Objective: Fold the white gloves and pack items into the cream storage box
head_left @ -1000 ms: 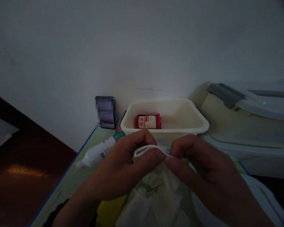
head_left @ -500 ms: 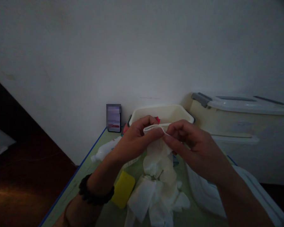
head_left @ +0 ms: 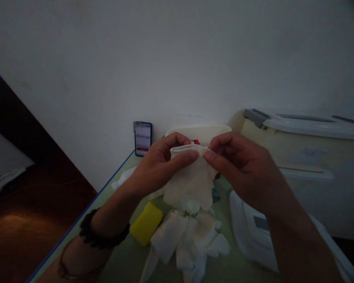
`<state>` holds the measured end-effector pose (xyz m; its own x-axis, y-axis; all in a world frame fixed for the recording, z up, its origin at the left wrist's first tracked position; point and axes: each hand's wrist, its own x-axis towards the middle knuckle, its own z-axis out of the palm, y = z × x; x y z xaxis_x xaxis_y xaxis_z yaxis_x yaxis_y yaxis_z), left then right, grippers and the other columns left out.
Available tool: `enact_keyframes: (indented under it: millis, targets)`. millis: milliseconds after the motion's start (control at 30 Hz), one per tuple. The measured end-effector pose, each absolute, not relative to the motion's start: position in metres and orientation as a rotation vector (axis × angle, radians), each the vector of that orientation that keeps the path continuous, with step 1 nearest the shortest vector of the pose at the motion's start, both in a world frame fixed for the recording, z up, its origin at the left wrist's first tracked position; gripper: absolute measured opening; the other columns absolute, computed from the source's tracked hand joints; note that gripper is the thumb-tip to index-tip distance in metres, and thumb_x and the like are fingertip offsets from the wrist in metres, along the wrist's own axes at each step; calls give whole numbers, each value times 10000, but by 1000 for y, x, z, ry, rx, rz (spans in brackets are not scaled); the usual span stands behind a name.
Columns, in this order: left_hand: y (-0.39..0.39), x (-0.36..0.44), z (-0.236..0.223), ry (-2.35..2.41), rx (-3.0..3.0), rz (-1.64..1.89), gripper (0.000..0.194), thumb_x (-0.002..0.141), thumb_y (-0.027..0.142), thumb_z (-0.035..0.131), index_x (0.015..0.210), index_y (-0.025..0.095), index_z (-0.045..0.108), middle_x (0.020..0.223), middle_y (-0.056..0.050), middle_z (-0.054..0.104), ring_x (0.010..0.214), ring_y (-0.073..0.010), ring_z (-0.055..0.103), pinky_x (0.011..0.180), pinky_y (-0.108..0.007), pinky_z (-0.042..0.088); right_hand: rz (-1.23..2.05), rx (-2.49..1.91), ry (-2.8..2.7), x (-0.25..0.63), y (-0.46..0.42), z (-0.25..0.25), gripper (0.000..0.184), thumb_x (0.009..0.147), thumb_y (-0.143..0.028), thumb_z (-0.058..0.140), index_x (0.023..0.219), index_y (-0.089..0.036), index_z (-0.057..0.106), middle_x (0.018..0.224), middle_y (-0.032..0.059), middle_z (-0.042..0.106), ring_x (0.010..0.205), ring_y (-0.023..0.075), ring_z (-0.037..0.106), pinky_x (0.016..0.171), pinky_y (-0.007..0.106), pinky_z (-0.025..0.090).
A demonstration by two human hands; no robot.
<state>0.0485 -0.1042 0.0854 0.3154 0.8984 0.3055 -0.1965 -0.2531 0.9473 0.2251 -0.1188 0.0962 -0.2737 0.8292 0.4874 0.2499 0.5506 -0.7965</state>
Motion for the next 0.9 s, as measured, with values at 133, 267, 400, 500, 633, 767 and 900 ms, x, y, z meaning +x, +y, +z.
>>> enact_keyframes:
  millis: [133, 267, 400, 500, 633, 767, 900]
  targets:
    - [-109, 46, 87, 710, 1462, 1189, 193, 756, 265, 710, 774, 182, 537, 658, 49, 581, 507, -61, 522, 452, -145, 405, 760, -873, -1851, 224, -124, 96, 83, 876, -270, 585, 858, -199, 546, 676, -41, 531, 582, 82, 517, 499, 190, 437]
    - [-112, 44, 89, 675, 1472, 1170, 202, 758, 304, 705, 808, 173, 561, 698, 25, 588, 547, -72, 533, 475, -155, 423, 712, -868, -1893, 225, -124, 99, 81, 872, -260, 582, 839, -195, 545, 670, -41, 528, 592, 83, 496, 496, 187, 413]
    - [-110, 42, 94, 727, 1587, 1270, 179, 765, 269, 710, 726, 159, 574, 708, 23, 576, 584, -59, 508, 507, -137, 418, 640, -925, -1871, 225, -122, 100, 61, 859, -242, 593, 841, -195, 558, 726, -25, 574, 624, 84, 515, 534, 190, 421]
    - [-104, 39, 96, 809, 1635, 1272, 175, 760, 278, 719, 737, 166, 585, 647, 37, 560, 532, -57, 477, 466, -141, 386, 583, -955, -1866, 226, -124, 100, 55, 858, -242, 598, 833, -201, 570, 727, -25, 578, 612, 85, 519, 537, 198, 416]
    - [-94, 34, 94, 910, 1758, 1258, 227, 761, 377, 705, 775, 165, 625, 624, 21, 568, 515, -80, 468, 448, -172, 372, 593, -996, -1825, 227, -124, 102, 74, 864, -280, 603, 847, -209, 590, 721, -21, 592, 628, 97, 550, 543, 205, 426]
    - [-92, 28, 95, 958, 1884, 1286, 237, 781, 396, 680, 755, 163, 649, 674, -2, 593, 565, -93, 471, 475, -181, 379, 715, -1032, -1822, 227, -117, 106, 158, 868, -358, 596, 854, -202, 615, 723, -2, 609, 645, 117, 562, 552, 221, 446]
    - [-92, 28, 96, 902, 1871, 1257, 245, 790, 400, 672, 738, 162, 638, 687, -5, 602, 575, -96, 480, 486, -187, 386, 730, -1096, -1805, 229, -117, 105, 201, 872, -396, 584, 855, -200, 626, 732, 1, 594, 627, 114, 526, 521, 223, 424]
